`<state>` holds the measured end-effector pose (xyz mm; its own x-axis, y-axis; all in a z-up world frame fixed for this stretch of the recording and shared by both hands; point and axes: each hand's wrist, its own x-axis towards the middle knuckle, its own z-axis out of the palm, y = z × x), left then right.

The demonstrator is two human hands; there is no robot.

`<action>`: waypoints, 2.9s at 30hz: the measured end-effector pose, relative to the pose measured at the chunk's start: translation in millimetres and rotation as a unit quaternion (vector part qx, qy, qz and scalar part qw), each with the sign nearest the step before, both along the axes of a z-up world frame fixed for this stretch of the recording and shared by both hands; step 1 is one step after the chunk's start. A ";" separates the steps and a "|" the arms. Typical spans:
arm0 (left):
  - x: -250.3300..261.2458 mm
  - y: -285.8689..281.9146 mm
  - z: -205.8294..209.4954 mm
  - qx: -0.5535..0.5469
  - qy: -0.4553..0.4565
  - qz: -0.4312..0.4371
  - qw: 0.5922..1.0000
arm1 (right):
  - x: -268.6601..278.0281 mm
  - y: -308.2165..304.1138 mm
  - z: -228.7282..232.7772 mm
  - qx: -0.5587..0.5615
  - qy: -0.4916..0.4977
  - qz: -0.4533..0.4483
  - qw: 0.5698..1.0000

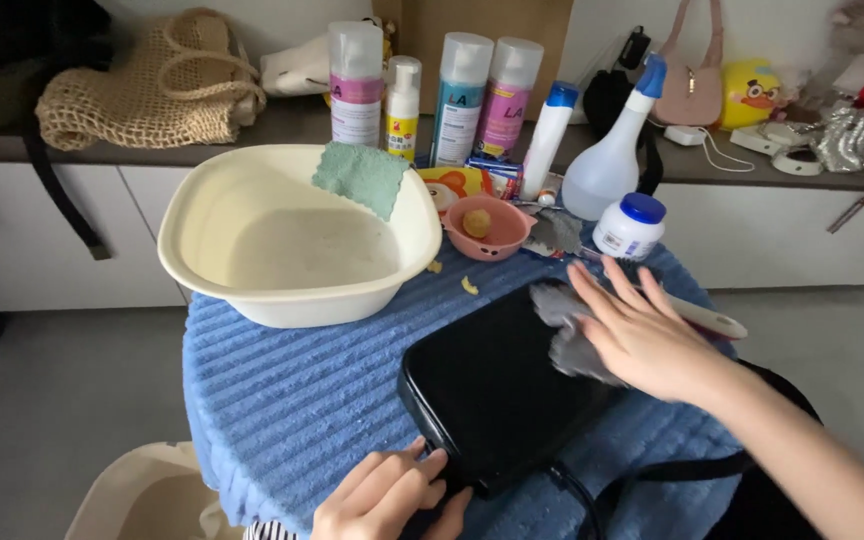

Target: Cleaning a black leather handbag by wiping it with a damp cloth and cleaning solution.

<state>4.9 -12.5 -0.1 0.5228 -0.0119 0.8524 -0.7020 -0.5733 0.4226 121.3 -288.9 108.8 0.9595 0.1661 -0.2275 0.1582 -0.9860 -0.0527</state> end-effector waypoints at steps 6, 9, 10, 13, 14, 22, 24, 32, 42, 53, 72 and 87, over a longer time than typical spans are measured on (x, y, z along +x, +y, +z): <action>6.1 -2.3 -8.4 -0.025 0.002 0.034 0.999 | 4.2 89.5 2.9 0.089 -0.119 0.044 0.988; 9.2 -2.4 -13.0 -0.018 -0.032 0.040 0.999 | -25.2 110.3 -5.2 0.110 -0.230 0.271 0.928; 8.0 -0.7 -11.8 -0.010 -0.016 0.013 1.000 | -40.8 109.7 -1.3 0.128 -0.120 0.325 0.929; -1.3 7.1 7.1 0.010 0.026 -0.018 0.999 | -59.8 86.2 -13.8 0.149 -0.016 0.414 0.898; -5.5 8.9 15.9 0.021 0.052 -0.027 0.998 | -61.5 73.7 -21.8 0.151 -0.024 0.450 0.880; 3.6 1.9 -2.6 -0.010 0.009 0.006 1.000 | 13.2 18.7 -4.7 -0.003 -0.040 0.072 0.997; 4.7 0.7 -4.4 0.007 0.005 0.004 1.000 | 25.1 32.3 -2.5 -0.050 -0.013 0.009 0.999; 4.9 -1.8 3.1 -0.020 -0.023 0.021 0.999 | -54.0 113.6 6.3 0.096 0.049 0.327 0.939; -1.9 8.4 -0.5 0.001 -0.010 -0.025 1.000 | -20.6 6.8 -19.7 0.124 -0.064 0.204 0.969; 1.2 9.6 -7.8 0.011 0.028 -0.035 0.999 | -18.3 127.3 -14.7 0.156 -0.165 0.266 0.937; -1.0 7.4 3.6 0.005 0.007 -0.040 0.999 | 16.8 54.2 -2.6 -0.021 -0.039 0.067 0.997; -6.1 20.7 12.8 0.001 0.075 -0.066 0.995 | -89.0 46.4 -14.8 0.207 0.043 0.399 0.892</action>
<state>-1.2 8.2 12.7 0.6387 -0.0900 0.7642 -0.6995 -0.4817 0.5279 32.3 -242.5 94.0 0.4793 0.8759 -0.0554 0.7794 -0.4537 -0.4321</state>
